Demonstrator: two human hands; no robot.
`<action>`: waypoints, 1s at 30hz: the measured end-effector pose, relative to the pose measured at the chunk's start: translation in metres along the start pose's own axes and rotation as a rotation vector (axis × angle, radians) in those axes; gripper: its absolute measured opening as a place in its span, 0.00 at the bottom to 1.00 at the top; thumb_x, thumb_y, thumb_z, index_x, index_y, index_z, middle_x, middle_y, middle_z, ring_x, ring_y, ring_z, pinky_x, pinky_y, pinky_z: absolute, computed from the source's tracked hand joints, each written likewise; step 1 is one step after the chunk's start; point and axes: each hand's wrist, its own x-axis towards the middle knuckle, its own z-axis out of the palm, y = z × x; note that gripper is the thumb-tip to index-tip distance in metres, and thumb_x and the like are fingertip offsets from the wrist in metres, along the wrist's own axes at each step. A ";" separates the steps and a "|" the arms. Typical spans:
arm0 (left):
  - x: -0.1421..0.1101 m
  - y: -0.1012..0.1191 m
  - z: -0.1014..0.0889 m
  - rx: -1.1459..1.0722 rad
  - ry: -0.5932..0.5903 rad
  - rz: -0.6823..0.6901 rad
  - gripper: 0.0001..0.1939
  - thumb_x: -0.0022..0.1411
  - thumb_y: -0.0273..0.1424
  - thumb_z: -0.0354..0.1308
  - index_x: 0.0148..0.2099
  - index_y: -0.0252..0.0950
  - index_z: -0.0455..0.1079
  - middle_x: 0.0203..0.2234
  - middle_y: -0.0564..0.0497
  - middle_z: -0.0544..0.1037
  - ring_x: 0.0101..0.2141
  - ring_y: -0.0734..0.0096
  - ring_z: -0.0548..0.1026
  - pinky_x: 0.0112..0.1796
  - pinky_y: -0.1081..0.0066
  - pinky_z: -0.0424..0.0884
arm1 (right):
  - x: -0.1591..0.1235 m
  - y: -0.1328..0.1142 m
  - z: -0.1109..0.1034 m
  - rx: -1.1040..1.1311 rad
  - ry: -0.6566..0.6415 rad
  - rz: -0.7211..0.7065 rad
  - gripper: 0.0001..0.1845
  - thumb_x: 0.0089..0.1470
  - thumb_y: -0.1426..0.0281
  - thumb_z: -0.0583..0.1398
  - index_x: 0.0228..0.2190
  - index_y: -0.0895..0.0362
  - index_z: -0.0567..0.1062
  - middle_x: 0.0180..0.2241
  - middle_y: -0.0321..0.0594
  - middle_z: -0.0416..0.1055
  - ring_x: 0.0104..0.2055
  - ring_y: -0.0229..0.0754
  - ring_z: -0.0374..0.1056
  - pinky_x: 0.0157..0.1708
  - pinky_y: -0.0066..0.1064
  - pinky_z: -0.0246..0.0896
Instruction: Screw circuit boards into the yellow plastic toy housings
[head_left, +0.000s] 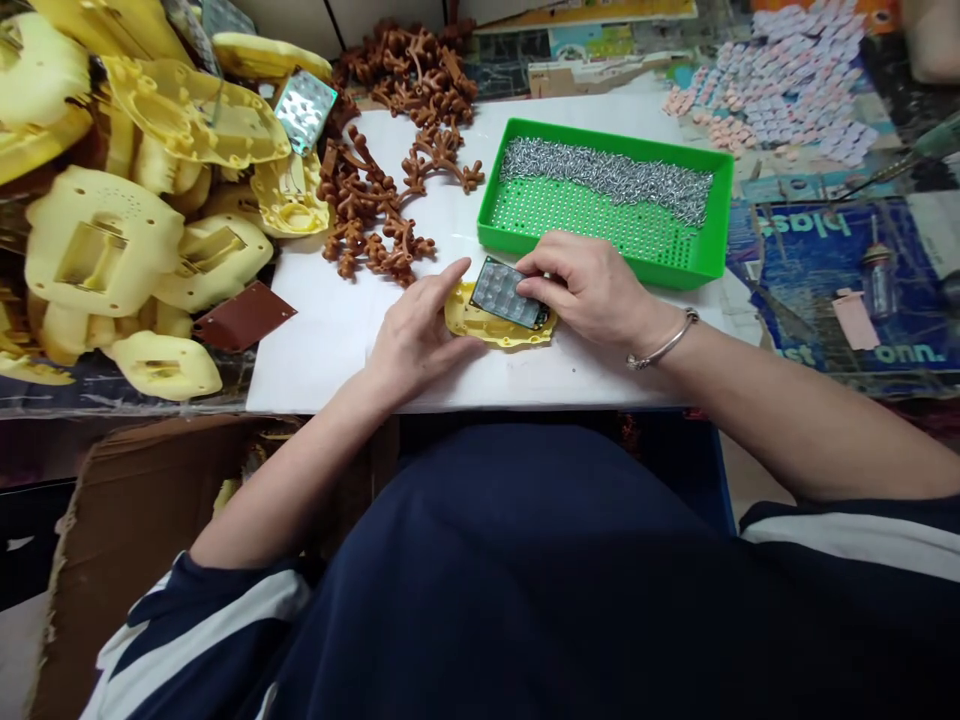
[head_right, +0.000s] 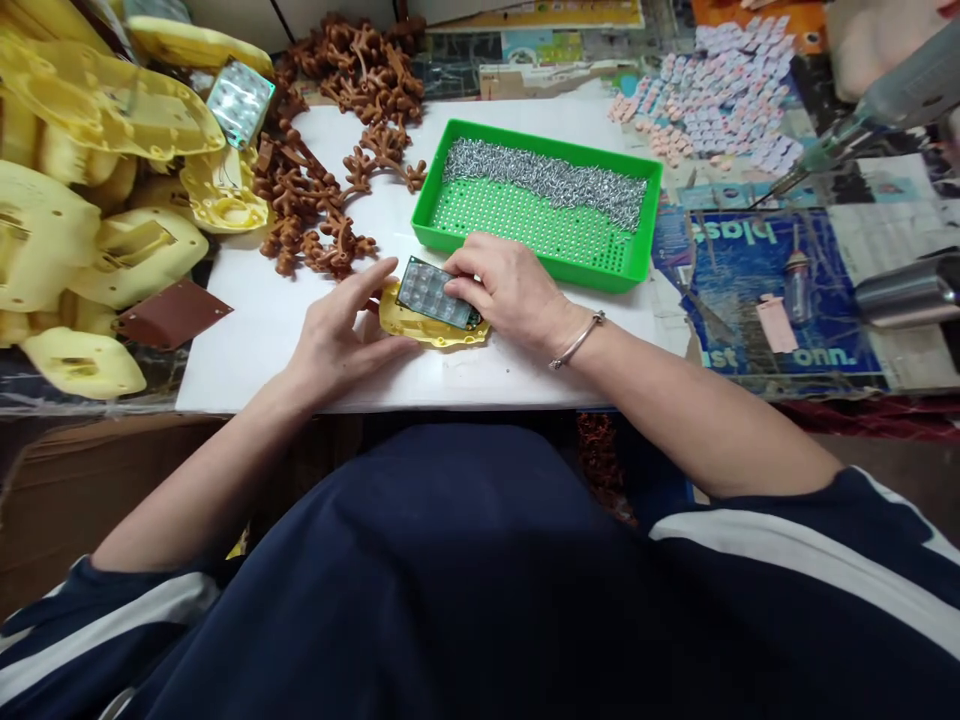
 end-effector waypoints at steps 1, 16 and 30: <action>-0.002 0.004 0.001 0.003 0.020 0.001 0.40 0.65 0.49 0.62 0.71 0.39 0.55 0.52 0.43 0.77 0.48 0.61 0.76 0.50 0.64 0.75 | 0.000 0.000 -0.001 -0.010 -0.012 -0.018 0.11 0.63 0.67 0.57 0.37 0.56 0.80 0.35 0.43 0.74 0.37 0.44 0.66 0.39 0.36 0.59; -0.014 0.043 0.014 0.047 0.088 -0.176 0.47 0.69 0.48 0.57 0.76 0.42 0.33 0.49 0.42 0.77 0.40 0.62 0.77 0.42 0.61 0.75 | 0.004 0.000 -0.006 0.061 -0.181 -0.094 0.13 0.62 0.63 0.60 0.47 0.51 0.77 0.34 0.39 0.75 0.34 0.42 0.69 0.35 0.34 0.62; -0.015 0.043 0.016 0.045 0.070 -0.196 0.49 0.67 0.47 0.59 0.76 0.40 0.32 0.47 0.44 0.78 0.43 0.59 0.75 0.46 0.59 0.73 | 0.001 0.005 -0.004 0.027 -0.201 -0.184 0.20 0.68 0.55 0.53 0.44 0.45 0.83 0.36 0.40 0.74 0.34 0.41 0.68 0.35 0.34 0.62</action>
